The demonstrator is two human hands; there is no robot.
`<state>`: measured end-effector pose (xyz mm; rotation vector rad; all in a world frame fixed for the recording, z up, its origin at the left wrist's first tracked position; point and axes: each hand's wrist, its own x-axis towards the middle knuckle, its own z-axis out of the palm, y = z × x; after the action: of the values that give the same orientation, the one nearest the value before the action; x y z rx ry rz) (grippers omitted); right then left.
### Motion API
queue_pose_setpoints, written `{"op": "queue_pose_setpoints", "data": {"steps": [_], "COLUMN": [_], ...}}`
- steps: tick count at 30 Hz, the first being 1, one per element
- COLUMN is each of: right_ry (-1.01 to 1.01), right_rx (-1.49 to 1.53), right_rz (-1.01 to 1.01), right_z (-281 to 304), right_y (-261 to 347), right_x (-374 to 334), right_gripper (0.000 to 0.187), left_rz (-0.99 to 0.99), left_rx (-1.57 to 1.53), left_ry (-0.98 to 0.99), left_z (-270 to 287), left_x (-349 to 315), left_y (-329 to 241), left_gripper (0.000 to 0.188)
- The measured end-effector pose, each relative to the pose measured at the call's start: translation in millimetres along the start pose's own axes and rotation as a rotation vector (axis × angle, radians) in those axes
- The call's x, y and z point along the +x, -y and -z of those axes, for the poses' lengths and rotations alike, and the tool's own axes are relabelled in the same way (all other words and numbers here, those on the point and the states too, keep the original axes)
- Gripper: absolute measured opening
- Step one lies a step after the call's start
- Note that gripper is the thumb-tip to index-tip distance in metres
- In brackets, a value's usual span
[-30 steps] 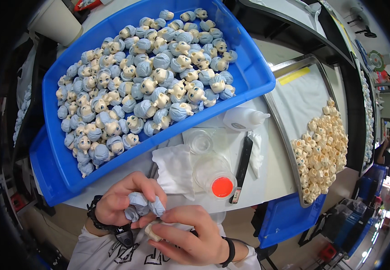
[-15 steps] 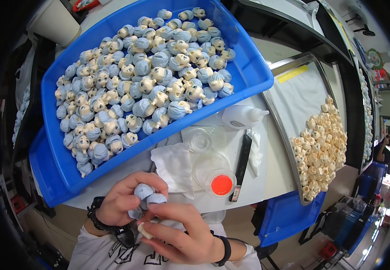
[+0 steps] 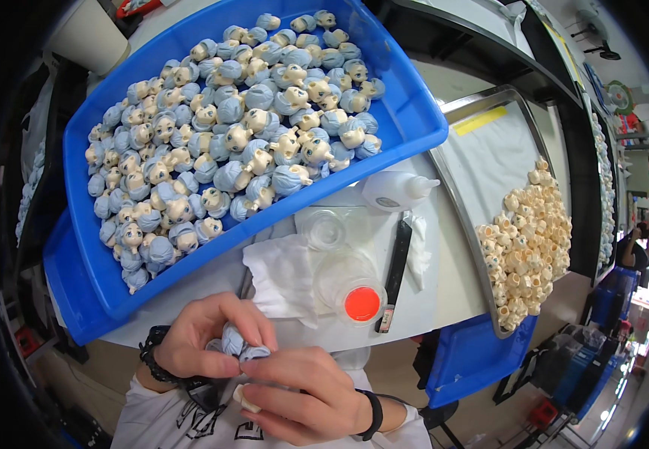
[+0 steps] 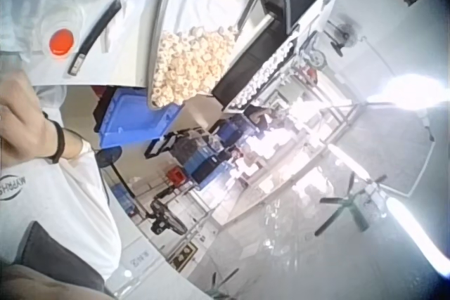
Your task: The person assembles small doll heads by applying glue to the base of a head and attaching a separate hairpiece. They handle the items one at a time, picking them from a blue tray and placing the finished units into a black tray. The process involves repetitive manual manipulation of small plastic components.
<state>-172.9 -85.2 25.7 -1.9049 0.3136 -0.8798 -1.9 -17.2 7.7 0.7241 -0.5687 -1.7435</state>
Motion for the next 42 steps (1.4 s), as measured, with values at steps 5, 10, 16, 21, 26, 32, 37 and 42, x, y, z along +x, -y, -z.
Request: {"op": "queue_pose_setpoints", "data": {"steps": [5, 10, 16, 21, 26, 32, 37, 42], "right_ry": [0.070, -0.020, -0.392, -0.126, -0.052, 0.061, 0.041, 0.016], "right_rx": [0.146, 0.145, -0.162, -0.524, -0.643, -0.726, -0.730, -0.733], "right_rz": [-0.038, 0.035, 0.068, -0.186, -0.192, -0.184, -0.188, -0.217], "right_z": [8.1, 6.6, 48.5, 72.0, 66.2, 66.3, 65.7, 64.5], "right_y": [0.2, -3.0, 4.3, 10.3, 12.3, 9.9, 8.4, 7.5], "right_x": [0.0, -5.1, 1.4, 25.2, 37.5, 41.9, 39.3, 38.7], "right_gripper": [0.027, 0.030, 0.041, 0.040, 0.037, 0.039, 0.039, 0.038], "left_rz": [0.006, 0.070, 0.016, -0.051, -0.018, -0.035, -0.064, -0.039], "left_rx": [0.115, 0.049, -0.089, -0.001, -0.084, -0.024, 0.048, 0.028], "left_ry": [-0.039, -0.067, -0.077, -0.062, -0.104, -0.094, -0.075, -0.104], "left_z": [-1.2, -2.3, 1.5, 2.5, -0.4, 1.6, 2.0, -2.2], "left_x": [-2.7, -5.3, -5.7, -5.6, -8.2, -9.8, -7.9, -7.5], "left_y": [-2.9, -2.7, -2.1, -1.5, -2.4, 1.8, 2.3, 0.4], "left_gripper": [0.034, 0.035, 0.036, 0.035, 0.034, 0.035, 0.034, 0.034]}}
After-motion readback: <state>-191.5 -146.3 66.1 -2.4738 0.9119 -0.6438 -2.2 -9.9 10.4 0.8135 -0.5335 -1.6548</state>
